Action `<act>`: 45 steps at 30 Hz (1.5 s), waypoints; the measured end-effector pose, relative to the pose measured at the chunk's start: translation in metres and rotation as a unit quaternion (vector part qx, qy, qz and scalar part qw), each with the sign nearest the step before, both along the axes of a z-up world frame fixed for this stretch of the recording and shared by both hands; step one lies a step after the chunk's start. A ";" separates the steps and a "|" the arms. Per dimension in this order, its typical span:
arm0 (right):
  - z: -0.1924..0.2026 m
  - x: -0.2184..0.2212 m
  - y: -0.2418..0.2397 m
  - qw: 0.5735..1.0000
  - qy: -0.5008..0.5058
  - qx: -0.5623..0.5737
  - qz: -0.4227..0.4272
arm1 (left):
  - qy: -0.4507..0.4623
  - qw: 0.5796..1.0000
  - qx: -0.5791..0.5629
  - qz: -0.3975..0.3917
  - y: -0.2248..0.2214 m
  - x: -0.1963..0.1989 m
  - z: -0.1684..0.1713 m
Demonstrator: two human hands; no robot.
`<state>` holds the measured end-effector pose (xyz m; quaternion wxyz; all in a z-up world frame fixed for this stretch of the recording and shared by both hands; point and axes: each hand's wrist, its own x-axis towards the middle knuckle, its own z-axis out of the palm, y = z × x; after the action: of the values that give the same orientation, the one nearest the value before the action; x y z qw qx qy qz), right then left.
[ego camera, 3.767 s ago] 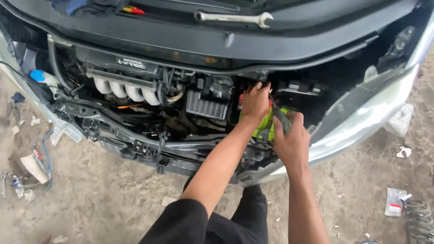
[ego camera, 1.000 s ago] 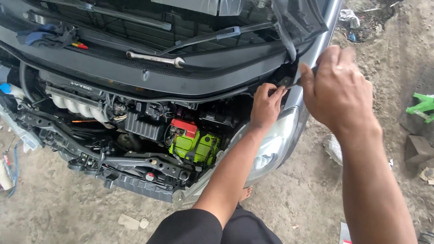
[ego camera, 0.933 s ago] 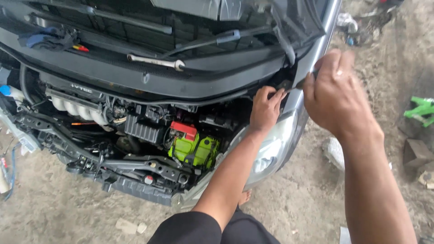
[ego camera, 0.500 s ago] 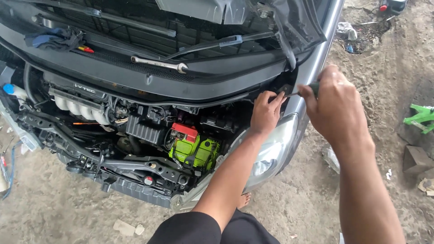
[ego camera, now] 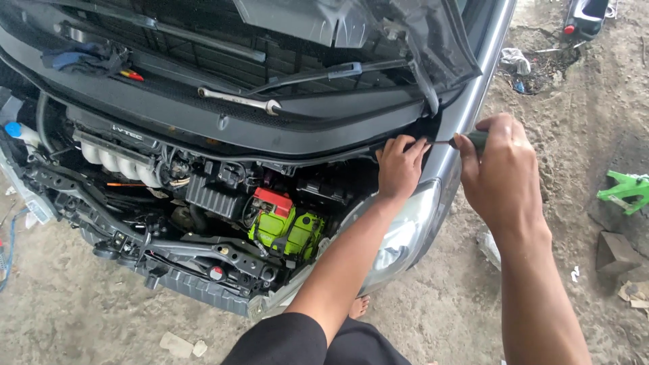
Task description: The person cleans the front area of a car engine bay using a brush and a cloth. They then use a screwdriver to loosen and remove bolts from the radiator support bar and battery area.
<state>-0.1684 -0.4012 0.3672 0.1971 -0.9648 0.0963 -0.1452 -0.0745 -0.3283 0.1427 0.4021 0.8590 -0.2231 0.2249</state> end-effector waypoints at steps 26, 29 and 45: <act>0.011 0.027 0.014 0.998 0.043 -0.038 -0.018 | -0.006 1.000 0.020 -0.008 -0.003 0.003 -0.003; 0.025 0.027 0.026 0.995 0.091 0.038 -0.027 | -0.001 1.000 0.013 -0.007 -0.001 0.003 0.000; -0.006 0.028 0.022 0.999 -0.010 -0.043 -0.026 | -0.019 1.000 -0.013 -0.007 -0.001 0.002 0.002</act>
<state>-0.1406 -0.3789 0.3610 0.1530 -0.9680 0.1126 -0.1641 -0.0728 -0.3298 0.1445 0.4104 0.8477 -0.2341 0.2411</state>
